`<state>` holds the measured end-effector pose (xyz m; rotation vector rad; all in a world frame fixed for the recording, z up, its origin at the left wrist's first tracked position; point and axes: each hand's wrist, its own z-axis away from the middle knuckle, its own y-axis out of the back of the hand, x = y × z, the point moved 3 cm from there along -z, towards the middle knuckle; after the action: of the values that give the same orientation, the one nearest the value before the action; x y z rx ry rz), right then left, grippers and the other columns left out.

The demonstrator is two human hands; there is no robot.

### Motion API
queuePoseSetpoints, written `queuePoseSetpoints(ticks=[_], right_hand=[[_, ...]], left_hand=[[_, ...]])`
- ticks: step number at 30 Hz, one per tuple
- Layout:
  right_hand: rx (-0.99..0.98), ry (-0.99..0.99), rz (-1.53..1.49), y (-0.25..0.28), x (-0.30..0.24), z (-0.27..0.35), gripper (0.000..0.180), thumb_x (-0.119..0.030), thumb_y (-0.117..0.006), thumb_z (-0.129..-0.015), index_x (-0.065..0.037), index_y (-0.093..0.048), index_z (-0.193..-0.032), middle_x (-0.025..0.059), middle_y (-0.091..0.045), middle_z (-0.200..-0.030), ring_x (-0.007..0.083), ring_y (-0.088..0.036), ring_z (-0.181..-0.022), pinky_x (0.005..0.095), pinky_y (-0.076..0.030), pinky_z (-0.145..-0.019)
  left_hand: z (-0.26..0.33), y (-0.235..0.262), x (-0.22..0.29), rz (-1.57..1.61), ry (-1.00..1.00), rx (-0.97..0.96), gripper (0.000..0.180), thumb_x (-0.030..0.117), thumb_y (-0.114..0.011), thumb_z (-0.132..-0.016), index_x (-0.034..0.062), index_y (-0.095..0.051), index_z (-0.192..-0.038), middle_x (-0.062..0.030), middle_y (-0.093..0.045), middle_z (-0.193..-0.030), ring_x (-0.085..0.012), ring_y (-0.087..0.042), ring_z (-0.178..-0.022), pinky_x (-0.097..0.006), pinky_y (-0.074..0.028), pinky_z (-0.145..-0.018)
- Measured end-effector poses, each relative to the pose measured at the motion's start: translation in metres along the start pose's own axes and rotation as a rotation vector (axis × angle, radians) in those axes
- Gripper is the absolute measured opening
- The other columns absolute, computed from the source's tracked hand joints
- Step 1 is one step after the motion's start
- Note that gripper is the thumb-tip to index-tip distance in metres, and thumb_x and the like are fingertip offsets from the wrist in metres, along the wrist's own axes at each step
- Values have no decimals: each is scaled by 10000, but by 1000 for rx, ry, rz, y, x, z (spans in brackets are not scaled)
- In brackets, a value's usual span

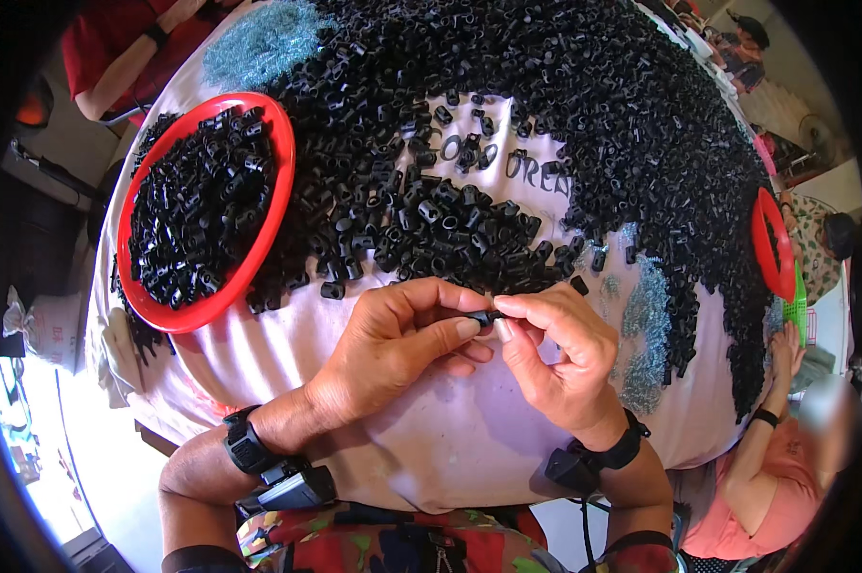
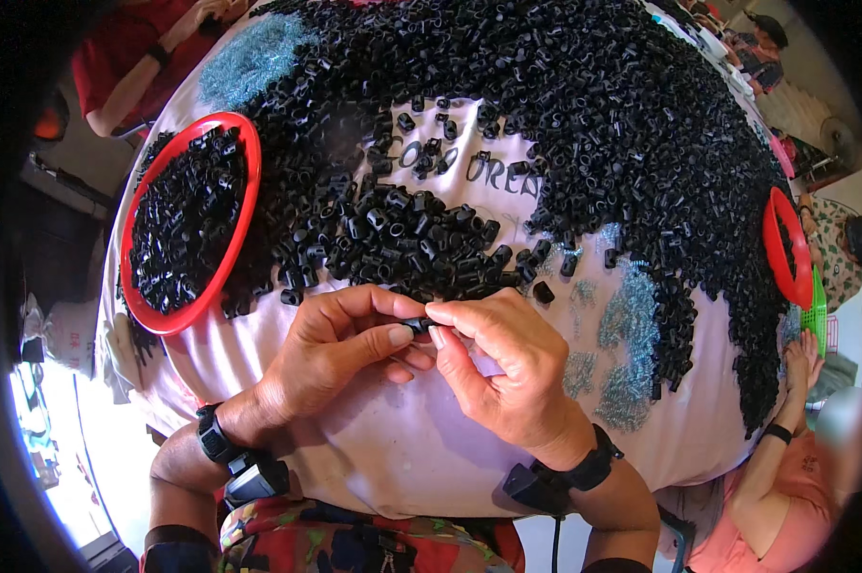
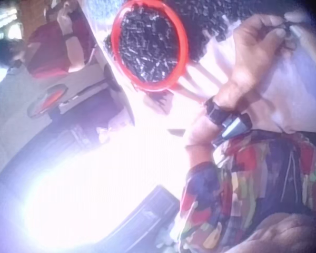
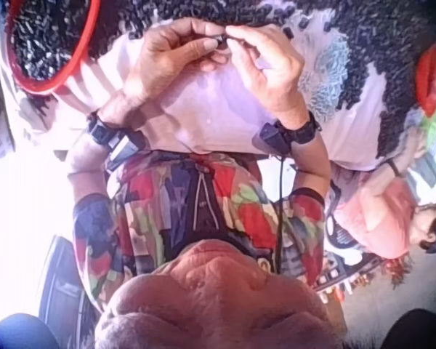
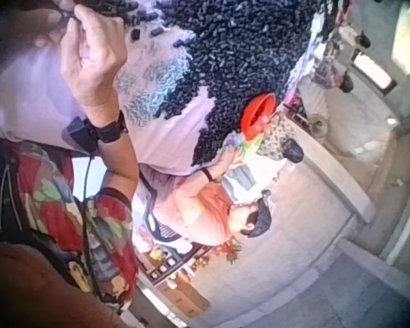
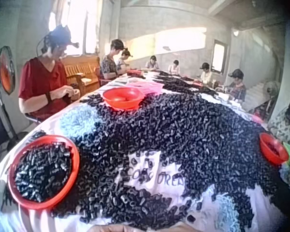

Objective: Manually assembling small black plastic footwear components by inserting pins while seated at a communal table.

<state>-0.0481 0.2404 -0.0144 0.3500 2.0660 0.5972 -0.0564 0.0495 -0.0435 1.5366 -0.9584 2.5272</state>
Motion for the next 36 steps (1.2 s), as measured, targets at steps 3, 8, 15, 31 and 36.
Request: queuePoseSetpoints(ticks=[3,8,15,31,36], right_hand=[[-8,39,12,0,0,-1,243,66,-773,-819,-10,-749,-1049,102,-759,-923,239,-686,-754,322,-537,-669],[2,172,17,0,0,-5,233,86,-786,-773,-17,-738,-976,97,-744,-882,254,-681,-731,334,-541,-646],[-68,45,-51,1,1,-3,227,89,-773,-773,-14,-735,-971,96,-734,-858,257,-672,-713,336,-545,-637],[-45,122,80,-2,-6,-6,416,-30,-850,-717,-8,-727,-1114,124,-722,-1079,315,-666,-890,387,-558,-765],[-33,173,120,-5,-3,-1,506,-50,-898,-657,-21,-718,-1130,125,-717,-1073,314,-665,-899,395,-561,-781]], left_hand=[[1,2,-2,-70,-39,-11,238,51,-614,-1050,-49,-620,-1265,-116,-719,-1095,-161,-738,-993,-268,-625,-836],[3,1,-7,-197,-144,9,195,31,-629,-1034,-57,-644,-1208,-101,-739,-999,-131,-734,-922,-262,-618,-801],[8,-7,-6,-444,-295,95,147,5,-642,-1015,-65,-651,-1144,-79,-756,-896,-101,-729,-853,-257,-615,-762],[0,-2,-10,-30,-38,83,265,115,-662,-1039,-64,-639,-1233,-89,-732,-1069,-110,-699,-939,-246,-589,-833],[-1,-2,-5,-47,-27,47,256,138,-679,-1033,-49,-657,-1207,-77,-732,-1058,-97,-686,-940,-235,-573,-837]])
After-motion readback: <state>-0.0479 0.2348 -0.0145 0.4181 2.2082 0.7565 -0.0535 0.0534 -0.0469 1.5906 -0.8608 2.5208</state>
